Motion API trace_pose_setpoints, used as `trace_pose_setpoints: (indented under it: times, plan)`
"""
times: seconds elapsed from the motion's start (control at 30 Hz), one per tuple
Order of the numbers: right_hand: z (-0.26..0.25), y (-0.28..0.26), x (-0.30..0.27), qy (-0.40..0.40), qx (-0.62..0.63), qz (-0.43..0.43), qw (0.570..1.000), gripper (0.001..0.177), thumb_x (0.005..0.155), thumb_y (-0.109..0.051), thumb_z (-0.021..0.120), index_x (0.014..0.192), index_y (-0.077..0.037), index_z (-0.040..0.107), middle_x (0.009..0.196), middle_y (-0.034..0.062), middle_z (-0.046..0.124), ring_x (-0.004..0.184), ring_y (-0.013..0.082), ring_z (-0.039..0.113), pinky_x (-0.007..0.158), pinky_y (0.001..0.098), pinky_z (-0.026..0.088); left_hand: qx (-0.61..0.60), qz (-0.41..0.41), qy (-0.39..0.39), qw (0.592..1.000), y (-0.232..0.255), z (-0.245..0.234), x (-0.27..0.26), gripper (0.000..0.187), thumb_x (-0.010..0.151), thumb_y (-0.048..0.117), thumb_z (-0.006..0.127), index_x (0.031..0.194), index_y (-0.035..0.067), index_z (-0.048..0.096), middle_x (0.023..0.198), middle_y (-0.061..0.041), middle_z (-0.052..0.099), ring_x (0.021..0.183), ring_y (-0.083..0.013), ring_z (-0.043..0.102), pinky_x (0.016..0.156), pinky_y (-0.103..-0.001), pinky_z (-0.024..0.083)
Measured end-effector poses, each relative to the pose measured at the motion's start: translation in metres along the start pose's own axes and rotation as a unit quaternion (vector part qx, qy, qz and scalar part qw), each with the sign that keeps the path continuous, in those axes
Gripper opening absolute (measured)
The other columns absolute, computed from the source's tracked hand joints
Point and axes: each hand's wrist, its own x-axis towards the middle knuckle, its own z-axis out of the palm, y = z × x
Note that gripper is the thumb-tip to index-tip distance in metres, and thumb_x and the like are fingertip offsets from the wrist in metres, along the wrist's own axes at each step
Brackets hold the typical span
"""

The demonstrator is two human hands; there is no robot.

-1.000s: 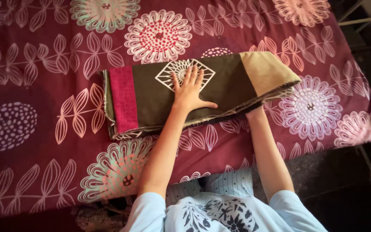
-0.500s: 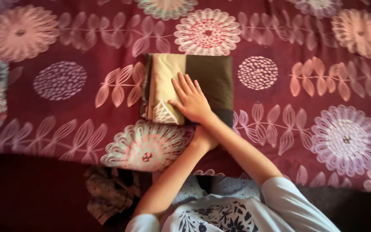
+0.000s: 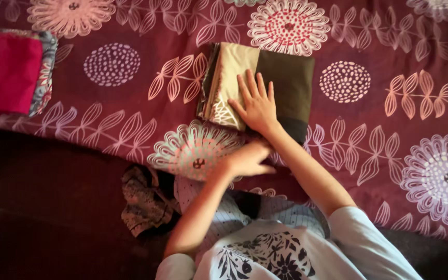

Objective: The person folds a brown and red patterned bedsheet and a black and white patterned garment on a bed by hand.

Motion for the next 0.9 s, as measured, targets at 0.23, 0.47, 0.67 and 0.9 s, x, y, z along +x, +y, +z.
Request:
trace_pose_setpoints:
  times: [0.23,0.47,0.67,0.9]
  plan:
    - [-0.004,0.003,-0.009,0.013,0.015,0.0,1.0,0.076,0.104,-0.062,0.045,0.165,-0.018,0.032,0.17,0.0119,0.028,0.155,0.0369,0.027,0.123,0.0607,0.019,0.143,-0.284,0.4,0.86,-0.011,-0.064,-0.024,0.029,0.095,0.016,0.072,0.12,0.004,0.068,0.11,-0.015,0.068,0.105,-0.0338,0.065,0.095,-0.044,0.051]
    - [-0.01,-0.001,-0.014,0.043,0.026,-0.001,0.999,0.071,0.104,-0.058,0.049,0.162,-0.018,0.038,0.167,0.0123,0.034,0.153,0.0366,0.031,0.123,0.0584,0.021,0.243,-0.303,0.41,0.825,-0.057,-0.053,-0.023,0.051,0.092,0.038,0.078,0.117,-0.004,0.062,0.11,-0.022,0.061,0.103,-0.0411,0.057,0.089,-0.051,0.048]
    - [-0.011,0.004,-0.017,0.044,0.036,-0.01,0.998,0.069,0.104,-0.056,0.05,0.16,-0.016,0.041,0.166,0.013,0.036,0.153,0.0364,0.032,0.123,0.0573,0.023,0.206,-0.351,0.429,0.806,-0.062,-0.055,-0.009,0.044,0.087,0.038,0.081,0.11,0.004,0.065,0.107,-0.014,0.064,0.103,-0.035,0.06,0.088,-0.049,0.049]
    - [-0.021,0.016,-0.027,0.054,0.115,-0.014,0.992,0.064,0.104,-0.043,0.057,0.156,-0.006,0.044,0.163,0.0152,0.041,0.152,0.0353,0.036,0.123,0.0524,0.028,0.413,-0.252,0.354,0.8,-0.036,-0.06,0.005,0.024,0.086,0.023,0.075,0.105,0.011,0.067,0.112,-0.005,0.067,0.104,-0.0281,0.062,0.083,-0.047,0.049]
